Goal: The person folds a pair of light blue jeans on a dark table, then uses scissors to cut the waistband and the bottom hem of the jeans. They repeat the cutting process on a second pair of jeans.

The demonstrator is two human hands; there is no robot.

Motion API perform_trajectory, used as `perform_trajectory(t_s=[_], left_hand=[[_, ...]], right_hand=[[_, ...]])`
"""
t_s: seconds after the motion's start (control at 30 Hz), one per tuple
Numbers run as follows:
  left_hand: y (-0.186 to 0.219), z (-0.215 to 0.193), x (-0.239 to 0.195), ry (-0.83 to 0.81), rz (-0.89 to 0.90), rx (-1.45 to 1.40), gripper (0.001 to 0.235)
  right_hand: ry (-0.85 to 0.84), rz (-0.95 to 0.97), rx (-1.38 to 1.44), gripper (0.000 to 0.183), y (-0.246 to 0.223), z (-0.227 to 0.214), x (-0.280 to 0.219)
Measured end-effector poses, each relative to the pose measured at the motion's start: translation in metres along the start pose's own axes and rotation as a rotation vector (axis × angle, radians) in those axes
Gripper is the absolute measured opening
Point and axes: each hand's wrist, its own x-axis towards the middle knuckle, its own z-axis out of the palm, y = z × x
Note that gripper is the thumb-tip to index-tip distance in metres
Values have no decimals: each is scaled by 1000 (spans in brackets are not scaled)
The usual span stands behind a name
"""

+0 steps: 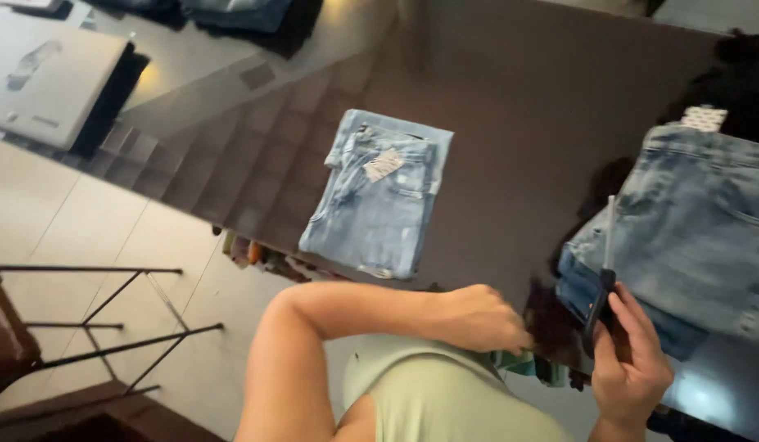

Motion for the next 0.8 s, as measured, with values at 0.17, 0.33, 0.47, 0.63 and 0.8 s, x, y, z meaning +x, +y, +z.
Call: perform_trajectory(t_s=[0.17,0.33,0.47,0.63,0.8], left_hand=[[-60,-45,-131,179,-532,-67,89],[-137,-110,-208,379,-1085,-188,67],[-174,-117,-218,214,-1147,-272,84],[-211,-133,-189,55,-1103,-397,102],[-255,-108,-141,101,-976,-383,86]], right_hand=[[-222,-92,-221,34,-1,33,10],[-296,-106,-230,34,-12,86,16],[-280,-169,-333,36,4,123,18],[-219,-41,-336,38,9,138,-3],[-166,44,-444,44,5,140,-15]])
